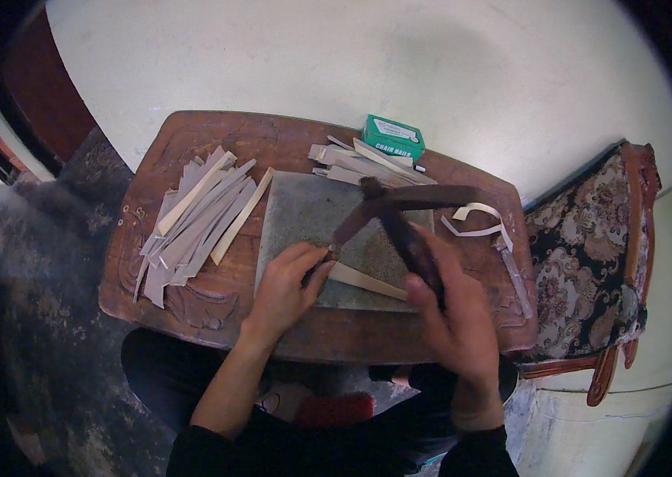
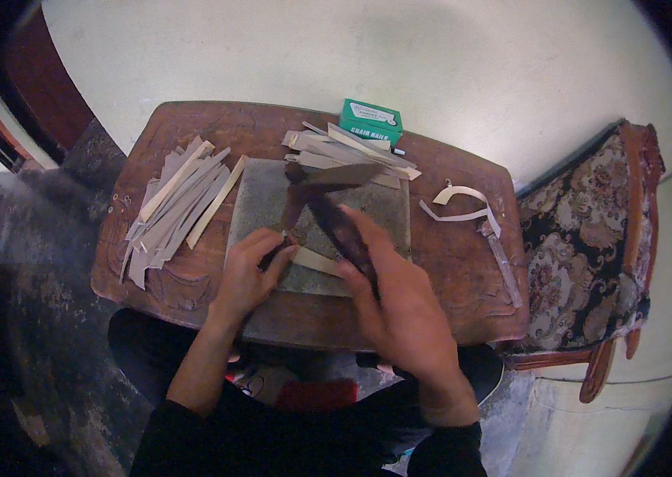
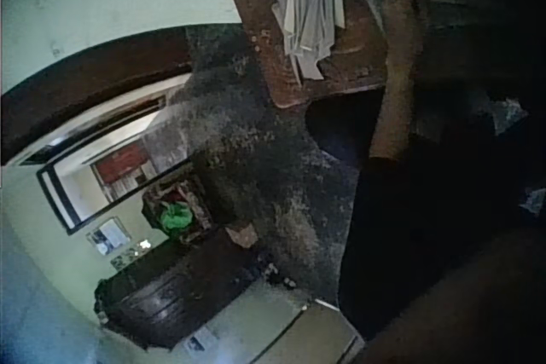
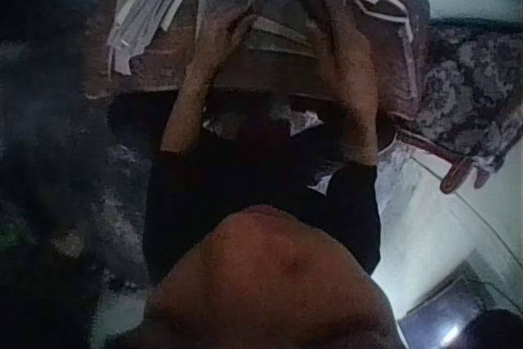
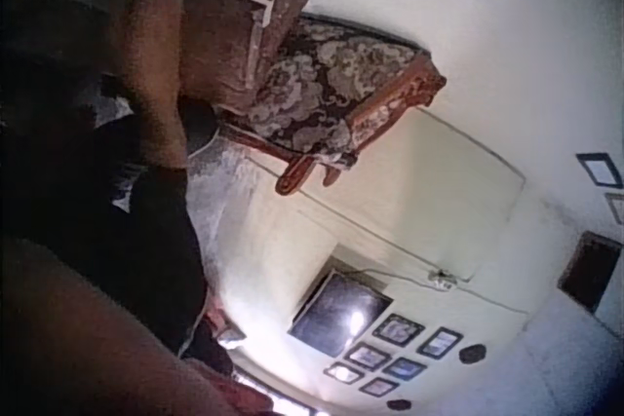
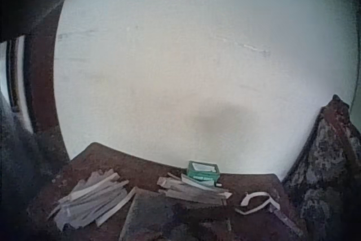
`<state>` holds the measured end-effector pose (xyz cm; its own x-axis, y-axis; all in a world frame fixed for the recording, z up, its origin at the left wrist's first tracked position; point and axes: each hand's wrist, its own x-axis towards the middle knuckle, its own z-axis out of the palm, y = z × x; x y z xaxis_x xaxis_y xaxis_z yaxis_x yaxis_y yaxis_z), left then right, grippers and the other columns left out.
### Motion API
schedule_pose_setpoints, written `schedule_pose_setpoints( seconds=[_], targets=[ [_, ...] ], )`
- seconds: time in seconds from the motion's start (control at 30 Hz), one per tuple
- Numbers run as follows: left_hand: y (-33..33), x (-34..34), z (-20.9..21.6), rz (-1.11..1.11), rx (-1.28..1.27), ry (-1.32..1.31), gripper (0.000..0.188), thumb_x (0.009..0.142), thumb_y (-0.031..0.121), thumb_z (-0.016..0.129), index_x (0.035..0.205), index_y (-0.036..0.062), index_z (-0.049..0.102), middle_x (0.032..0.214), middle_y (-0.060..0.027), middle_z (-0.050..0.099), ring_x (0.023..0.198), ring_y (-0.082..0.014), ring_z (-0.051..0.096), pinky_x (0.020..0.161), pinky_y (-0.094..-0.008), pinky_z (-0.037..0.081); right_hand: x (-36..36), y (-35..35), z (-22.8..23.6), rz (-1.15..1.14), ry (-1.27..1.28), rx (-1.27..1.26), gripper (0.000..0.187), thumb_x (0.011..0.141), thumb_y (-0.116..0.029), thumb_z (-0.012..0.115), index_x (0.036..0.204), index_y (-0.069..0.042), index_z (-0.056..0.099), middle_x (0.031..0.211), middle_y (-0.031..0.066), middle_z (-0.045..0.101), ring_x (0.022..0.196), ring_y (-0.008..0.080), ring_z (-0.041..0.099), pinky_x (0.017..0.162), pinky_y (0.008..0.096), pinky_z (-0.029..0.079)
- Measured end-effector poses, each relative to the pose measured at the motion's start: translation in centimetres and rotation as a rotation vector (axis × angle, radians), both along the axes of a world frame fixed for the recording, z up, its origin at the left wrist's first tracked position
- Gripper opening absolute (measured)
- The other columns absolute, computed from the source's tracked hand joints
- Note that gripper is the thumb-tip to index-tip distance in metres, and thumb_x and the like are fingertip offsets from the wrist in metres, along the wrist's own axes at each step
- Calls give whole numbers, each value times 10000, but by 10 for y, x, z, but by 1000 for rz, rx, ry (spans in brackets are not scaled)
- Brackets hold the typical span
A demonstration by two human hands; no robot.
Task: The person repeatedly hammers small nails into thin wooden strips placed on a gray work mat. They pick up nails, position them on the wood, and strike them with a hammer, occasionally adjusting the wood pieces.
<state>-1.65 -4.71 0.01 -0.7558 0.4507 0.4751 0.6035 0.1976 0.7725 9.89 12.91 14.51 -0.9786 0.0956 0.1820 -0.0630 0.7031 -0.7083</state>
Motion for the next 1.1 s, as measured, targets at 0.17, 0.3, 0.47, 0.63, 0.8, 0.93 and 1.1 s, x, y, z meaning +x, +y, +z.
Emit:
schedule_pose_setpoints(
  seconds=[0.17,0.3,0.47,0.63,0.8,0.93,1.1],
  targets=[
    [-1,0,-1,-7,-16,-2,180,876,50,730,1031,-34,694,931,-171,676,845,-353,675,743,-407,534,-1,-4,1,19,40,27,511,1001,-149,586,1480,-83,421,1201,289,645,1114,502,615,910,476,511],
    [-2,0,3,-8,-43,-8,178,875,47,729,1029,-36,695,925,-172,675,840,-355,673,736,-412,531,-3,-8,-4,3,-51,43,520,1005,-156,579,1490,-87,406,1211,292,639,1115,506,611,915,481,510],
    [-1,0,1,-5,-14,-7,175,872,46,731,1023,-34,694,923,-173,676,837,-359,670,731,-417,530,-1,-7,-3,1,-21,23,513,1006,-166,578,1485,-91,410,1220,291,638,1122,500,615,915,483,513],
    [-1,-2,-1,-18,-59,-4,176,876,52,728,1027,-31,695,929,-174,682,833,-357,677,729,-415,534,-2,-6,-10,14,-60,17,510,998,-166,594,1474,-90,428,1201,296,641,1118,496,619,911,483,514],
    [-1,-2,0,-5,-38,-1,181,878,61,730,1031,-29,696,947,-172,686,840,-358,685,740,-412,539,0,-6,-6,-1,18,0,517,993,-157,599,1476,-88,427,1190,288,651,1098,492,632,905,478,517],
    [-1,-1,-1,4,-76,-3,189,877,62,730,1037,-32,695,951,-174,686,849,-362,684,750,-414,539,-1,-5,-5,-3,-76,-8,509,994,-145,591,1472,-81,428,1183,290,650,1083,498,634,898,480,517],
    [-2,0,1,0,-80,-35,193,875,61,732,1035,-38,691,950,-177,685,863,-361,682,761,-411,539,1,-6,-9,-2,-43,-44,479,1003,-156,577,1453,-65,440,1172,288,653,1080,498,636,893,475,515]
  ],
)
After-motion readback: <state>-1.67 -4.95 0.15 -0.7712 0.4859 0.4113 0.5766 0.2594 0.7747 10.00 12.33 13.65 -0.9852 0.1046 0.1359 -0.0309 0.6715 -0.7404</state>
